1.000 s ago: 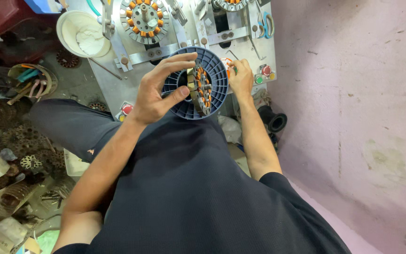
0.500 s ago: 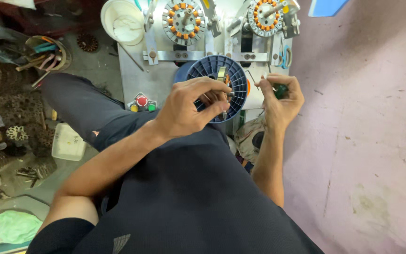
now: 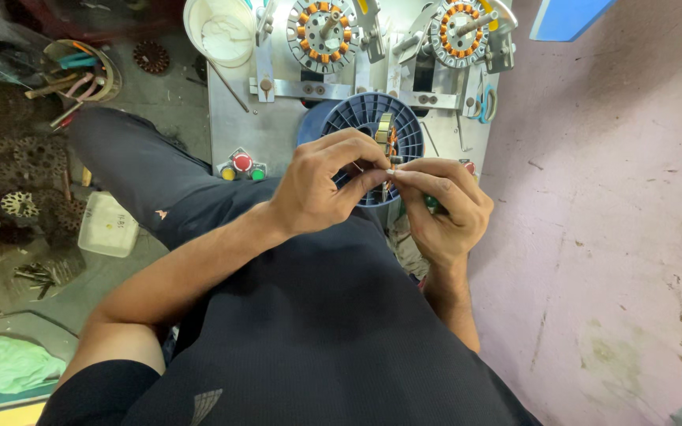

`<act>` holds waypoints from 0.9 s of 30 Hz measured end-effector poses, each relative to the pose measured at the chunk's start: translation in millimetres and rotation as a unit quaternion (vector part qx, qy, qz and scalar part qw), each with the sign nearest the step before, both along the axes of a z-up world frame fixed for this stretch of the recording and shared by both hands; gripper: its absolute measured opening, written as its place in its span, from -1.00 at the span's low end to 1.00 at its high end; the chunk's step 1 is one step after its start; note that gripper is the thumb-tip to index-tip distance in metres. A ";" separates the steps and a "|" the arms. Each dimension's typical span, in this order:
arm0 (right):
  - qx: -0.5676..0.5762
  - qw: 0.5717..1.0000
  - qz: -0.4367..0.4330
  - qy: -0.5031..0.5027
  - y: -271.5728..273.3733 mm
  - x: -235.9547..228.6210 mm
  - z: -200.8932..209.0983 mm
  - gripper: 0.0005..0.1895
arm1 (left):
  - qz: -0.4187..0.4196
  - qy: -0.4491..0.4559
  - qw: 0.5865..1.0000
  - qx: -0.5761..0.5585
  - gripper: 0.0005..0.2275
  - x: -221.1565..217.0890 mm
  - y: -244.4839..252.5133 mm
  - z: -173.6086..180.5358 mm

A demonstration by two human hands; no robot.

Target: The person uses a green screwdriver to adjust and secure copper windings on a motor stator held in a blue jig. They repeatedly rotate the stator and tighten components while working at a bench with other stators and tools nearby.

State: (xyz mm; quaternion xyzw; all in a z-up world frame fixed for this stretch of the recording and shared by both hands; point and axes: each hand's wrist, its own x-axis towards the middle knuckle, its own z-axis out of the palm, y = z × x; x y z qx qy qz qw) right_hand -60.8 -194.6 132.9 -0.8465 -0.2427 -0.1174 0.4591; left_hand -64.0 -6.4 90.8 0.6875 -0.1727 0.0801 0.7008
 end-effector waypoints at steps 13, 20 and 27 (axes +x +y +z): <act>0.031 0.984 -0.015 0.175 2.0 -8.5 -20.9 -0.88 | -0.037 -0.038 0.998 0.035 -0.84 1.6 -5.0 -10.5; 0.034 0.982 -0.091 0.161 -7.2 -7.4 -25.1 -0.86 | 0.016 -0.033 0.999 0.010 -0.86 11.9 -5.9 -32.6; -0.091 0.987 -0.095 0.093 -7.5 -4.9 -28.6 -0.80 | -0.110 -0.069 0.990 -0.047 -0.55 48.6 5.3 -75.2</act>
